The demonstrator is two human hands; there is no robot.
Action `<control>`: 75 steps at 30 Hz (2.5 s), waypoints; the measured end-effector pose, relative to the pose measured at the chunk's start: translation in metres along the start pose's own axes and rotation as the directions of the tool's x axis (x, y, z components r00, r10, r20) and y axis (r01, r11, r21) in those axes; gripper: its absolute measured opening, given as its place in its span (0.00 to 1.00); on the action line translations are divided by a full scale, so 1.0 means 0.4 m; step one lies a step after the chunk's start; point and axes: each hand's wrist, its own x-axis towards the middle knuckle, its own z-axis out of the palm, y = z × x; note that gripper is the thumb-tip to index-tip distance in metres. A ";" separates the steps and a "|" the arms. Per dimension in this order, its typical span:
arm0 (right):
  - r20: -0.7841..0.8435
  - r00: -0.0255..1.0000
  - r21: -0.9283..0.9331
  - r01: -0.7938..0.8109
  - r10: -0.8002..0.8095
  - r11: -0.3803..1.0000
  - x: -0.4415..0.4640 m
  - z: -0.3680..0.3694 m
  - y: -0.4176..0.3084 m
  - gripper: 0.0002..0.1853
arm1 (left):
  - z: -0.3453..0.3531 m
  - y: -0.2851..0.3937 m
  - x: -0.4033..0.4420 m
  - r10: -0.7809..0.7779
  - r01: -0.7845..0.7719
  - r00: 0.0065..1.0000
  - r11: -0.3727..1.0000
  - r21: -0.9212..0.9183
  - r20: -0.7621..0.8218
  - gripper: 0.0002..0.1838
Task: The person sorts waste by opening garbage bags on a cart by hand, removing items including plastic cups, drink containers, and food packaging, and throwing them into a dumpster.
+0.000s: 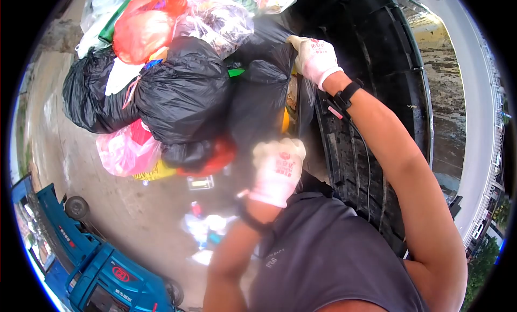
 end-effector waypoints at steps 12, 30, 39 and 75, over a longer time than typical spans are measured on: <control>0.273 0.959 0.106 -0.105 0.072 0.989 0.009 -0.067 -0.015 0.24 | -0.019 -0.047 -0.094 -0.099 0.096 0.995 0.983 -0.157 -0.012 0.09; 0.034 0.999 0.052 0.029 -0.031 0.998 -0.147 -0.126 -0.019 0.27 | -0.010 -0.145 0.219 -0.327 0.325 0.913 0.944 -0.051 -0.244 0.19; 0.084 0.996 0.041 -0.027 0.023 0.999 -0.125 -0.067 0.047 0.25 | -0.025 -0.176 0.159 -0.266 0.275 0.914 0.961 -0.013 -0.306 0.23; 0.120 0.976 0.871 -0.192 0.184 0.453 -0.163 -0.050 0.137 0.12 | -0.118 -0.031 0.141 -0.096 -0.176 0.877 0.848 -0.500 -0.472 0.23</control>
